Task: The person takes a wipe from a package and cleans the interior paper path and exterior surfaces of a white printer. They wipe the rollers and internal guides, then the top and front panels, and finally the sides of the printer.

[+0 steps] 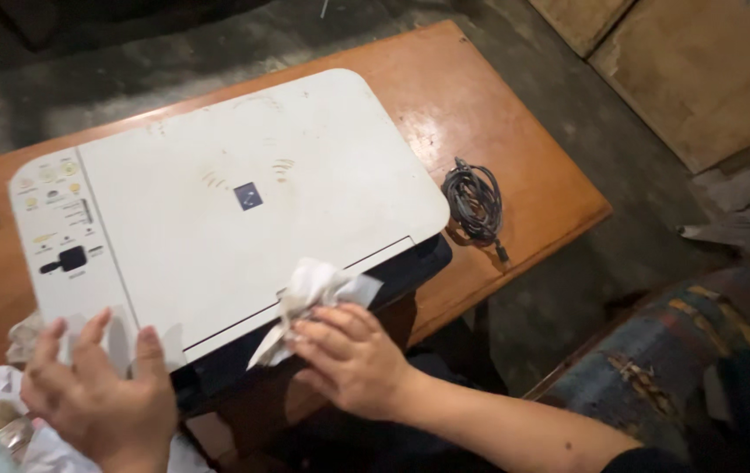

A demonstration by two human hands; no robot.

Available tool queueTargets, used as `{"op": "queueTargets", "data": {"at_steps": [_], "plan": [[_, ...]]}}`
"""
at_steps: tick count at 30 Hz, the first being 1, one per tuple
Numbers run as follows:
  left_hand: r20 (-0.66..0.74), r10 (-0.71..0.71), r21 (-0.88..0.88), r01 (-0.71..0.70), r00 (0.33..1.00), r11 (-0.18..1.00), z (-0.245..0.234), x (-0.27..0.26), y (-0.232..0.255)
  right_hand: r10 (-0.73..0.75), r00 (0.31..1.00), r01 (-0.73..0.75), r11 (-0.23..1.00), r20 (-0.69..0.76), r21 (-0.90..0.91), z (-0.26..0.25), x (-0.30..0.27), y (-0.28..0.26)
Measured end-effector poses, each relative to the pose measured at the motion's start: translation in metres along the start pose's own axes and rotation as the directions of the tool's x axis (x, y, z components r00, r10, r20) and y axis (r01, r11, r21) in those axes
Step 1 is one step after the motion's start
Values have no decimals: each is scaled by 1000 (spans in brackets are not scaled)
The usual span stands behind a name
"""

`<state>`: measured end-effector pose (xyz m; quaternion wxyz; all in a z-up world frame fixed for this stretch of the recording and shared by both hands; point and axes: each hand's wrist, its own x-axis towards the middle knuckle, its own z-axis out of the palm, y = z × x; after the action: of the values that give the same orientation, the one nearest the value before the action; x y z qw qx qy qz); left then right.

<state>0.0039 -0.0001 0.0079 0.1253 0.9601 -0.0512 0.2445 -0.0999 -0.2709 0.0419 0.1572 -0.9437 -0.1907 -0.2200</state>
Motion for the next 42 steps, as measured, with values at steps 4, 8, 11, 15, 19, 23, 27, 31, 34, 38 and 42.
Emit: {"op": "queueTargets", "data": {"at_steps": [4,8,11,15,19,23,27,31,34,38,42], "plan": [[1,10,-35,-10,1000,999,3,0,-2,154,987,-153,988,-49,31,-5,-6,7],[-1,42,53,-42,999,998,9,-6,-6,108,994,-106,993,-35,41,15,5,-15],[-12,80,97,-78,997,992,10,-7,-11,-39,998,40,999,-56,28,36,20,-48],[-24,123,92,-120,992,988,7,0,-5,-60,993,67,995,-103,73,49,27,-64],[-20,261,493,-218,965,842,-13,10,13,-105,993,105,994,-46,-9,40,16,-56],[20,381,486,-342,924,804,-31,24,28,-76,995,77,997,-57,21,22,11,-41],[91,325,-18,-325,941,946,-26,38,24,51,997,-48,998,-56,49,4,12,-14],[39,356,64,-358,934,931,-16,31,13,203,971,-198,979,-130,45,6,18,-24],[-8,383,123,-379,924,917,-10,25,10,107,985,-110,994,-138,-9,18,28,-50],[-39,407,56,-405,913,913,-12,24,10,-27,990,29,1000,-139,12,31,30,-72],[-50,413,45,-411,909,911,-16,24,14,-63,995,59,997,-81,-51,32,14,-53]]}}
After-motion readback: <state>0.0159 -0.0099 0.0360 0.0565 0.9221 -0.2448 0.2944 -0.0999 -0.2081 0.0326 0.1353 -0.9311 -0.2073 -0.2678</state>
